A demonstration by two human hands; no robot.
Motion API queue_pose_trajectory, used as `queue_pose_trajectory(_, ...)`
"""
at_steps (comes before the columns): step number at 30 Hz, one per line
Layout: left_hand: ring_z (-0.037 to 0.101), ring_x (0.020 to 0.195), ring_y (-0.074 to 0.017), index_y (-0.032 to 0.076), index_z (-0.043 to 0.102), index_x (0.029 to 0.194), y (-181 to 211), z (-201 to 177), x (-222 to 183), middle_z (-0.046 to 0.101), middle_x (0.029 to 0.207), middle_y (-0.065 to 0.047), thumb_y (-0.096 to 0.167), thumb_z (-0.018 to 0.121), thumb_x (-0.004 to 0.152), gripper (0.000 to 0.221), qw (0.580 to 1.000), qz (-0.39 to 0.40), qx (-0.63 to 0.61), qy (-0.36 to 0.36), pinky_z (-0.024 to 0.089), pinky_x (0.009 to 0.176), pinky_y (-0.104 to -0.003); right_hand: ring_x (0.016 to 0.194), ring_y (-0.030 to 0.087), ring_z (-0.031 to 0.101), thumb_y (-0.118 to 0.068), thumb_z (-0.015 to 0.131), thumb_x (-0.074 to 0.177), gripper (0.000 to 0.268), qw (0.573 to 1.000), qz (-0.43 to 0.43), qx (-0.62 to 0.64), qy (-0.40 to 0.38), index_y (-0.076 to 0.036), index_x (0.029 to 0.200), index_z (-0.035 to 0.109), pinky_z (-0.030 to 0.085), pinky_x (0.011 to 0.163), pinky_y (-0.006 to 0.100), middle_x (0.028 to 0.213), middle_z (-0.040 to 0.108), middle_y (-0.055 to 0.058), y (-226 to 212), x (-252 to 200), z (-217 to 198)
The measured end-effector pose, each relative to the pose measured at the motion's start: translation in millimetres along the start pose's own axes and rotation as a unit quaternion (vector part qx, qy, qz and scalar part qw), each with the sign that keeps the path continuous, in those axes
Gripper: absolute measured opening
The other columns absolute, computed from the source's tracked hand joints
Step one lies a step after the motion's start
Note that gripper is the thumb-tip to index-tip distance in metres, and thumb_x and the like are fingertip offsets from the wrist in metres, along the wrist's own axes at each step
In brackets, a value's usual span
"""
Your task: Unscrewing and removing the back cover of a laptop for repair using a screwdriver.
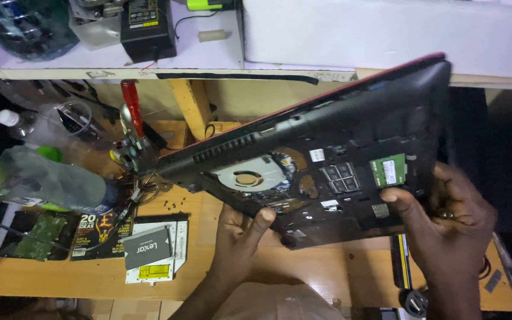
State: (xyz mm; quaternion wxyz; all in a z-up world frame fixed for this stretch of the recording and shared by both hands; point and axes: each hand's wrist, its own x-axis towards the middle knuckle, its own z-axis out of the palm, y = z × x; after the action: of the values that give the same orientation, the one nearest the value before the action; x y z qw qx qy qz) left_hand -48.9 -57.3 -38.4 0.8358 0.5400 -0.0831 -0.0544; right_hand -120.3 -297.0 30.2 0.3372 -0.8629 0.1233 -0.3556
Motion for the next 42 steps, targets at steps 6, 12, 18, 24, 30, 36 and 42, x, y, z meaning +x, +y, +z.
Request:
queue_pose_trajectory(6, 0.069, 0.127, -0.0213, 0.013, 0.053, 0.132, 19, -8, 4, 0.073, 0.136, -0.009, 0.005, 0.077, 0.079, 0.059, 0.982, -0.173, 0.009, 0.080, 0.048, 0.111, -0.035, 0.086, 0.023, 0.064, -0.029, 0.095, 0.078, 0.055, 0.988, -0.130, -0.087, 0.004, 0.005, 0.113, 0.071, 0.047, 0.081, 0.038, 0.105, 0.072, 0.017, -6, -8, -8)
queue_pose_trajectory(12, 0.069, 0.115, -0.0196, 0.010, 0.056, 0.111, 93, 104, 51, 0.070, 0.115, -0.007, 0.007, 0.075, 0.084, 0.034, 0.984, -0.170, -0.044, 0.033, 0.050, 0.112, -0.040, 0.100, 0.029, 0.075, -0.027, 0.071, 0.088, 0.032, 0.946, -0.304, -0.082, -0.076, -0.003, 0.109, 0.073, 0.054, 0.091, 0.034, 0.106, 0.076, 0.016, -47, -10, -8)
queue_pose_trajectory(18, 0.070, 0.100, -0.0177, 0.006, 0.059, 0.086, -63, -22, 13, 0.067, 0.090, -0.005, 0.010, 0.074, 0.089, 0.016, 0.979, -0.168, -0.110, -0.042, 0.052, 0.114, -0.046, 0.093, 0.022, 0.075, -0.027, 0.069, 0.092, 0.028, 0.935, -0.329, -0.098, -0.091, -0.007, 0.111, 0.075, 0.054, 0.085, 0.032, 0.107, 0.077, 0.009, -61, -1, -4)
queue_pose_trajectory(24, 0.073, 0.123, -0.0326, 0.007, 0.069, 0.121, -86, -44, 5, 0.076, 0.119, -0.010, 0.028, 0.068, 0.094, 0.034, 0.955, -0.277, -0.082, -0.073, 0.056, 0.107, -0.043, 0.085, 0.019, 0.073, -0.041, 0.073, 0.093, 0.033, 0.933, -0.313, -0.151, -0.092, -0.015, 0.113, 0.077, 0.053, 0.070, 0.034, 0.103, 0.077, 0.001, -81, 14, 19)
queue_pose_trajectory(30, 0.073, 0.124, -0.0329, 0.009, 0.062, 0.117, -75, -41, 6, 0.074, 0.133, -0.021, 0.036, 0.065, 0.091, 0.037, 0.943, -0.321, -0.013, -0.085, 0.059, 0.104, -0.043, 0.075, 0.020, 0.069, -0.046, 0.071, 0.097, 0.029, 0.915, -0.338, -0.196, -0.102, -0.020, 0.111, 0.074, 0.048, 0.058, 0.037, 0.094, 0.073, -0.006, -77, 23, 44)
queue_pose_trajectory(36, 0.075, 0.091, -0.0075, 0.015, 0.077, 0.108, -36, -33, -2, 0.082, 0.105, 0.003, 0.037, 0.069, 0.089, 0.030, 0.936, -0.112, 0.300, -0.145, 0.056, 0.080, -0.024, 0.085, 0.022, 0.070, -0.042, 0.078, 0.079, 0.052, 0.898, -0.332, -0.239, -0.166, -0.029, 0.129, 0.069, 0.050, 0.056, 0.042, 0.105, 0.071, -0.006, -67, 23, 58)
queue_pose_trajectory(42, 0.056, 0.096, -0.0275, 0.007, 0.051, 0.099, 13, -64, -8, 0.056, 0.101, -0.011, 0.022, 0.087, 0.077, 0.045, 0.817, 0.291, 0.449, 0.214, 0.043, 0.092, -0.039, 0.091, 0.022, 0.072, -0.047, 0.074, 0.089, 0.036, 0.902, -0.327, -0.231, -0.161, -0.024, 0.117, 0.073, 0.052, 0.060, 0.041, 0.108, 0.075, -0.004, -69, 26, 63)
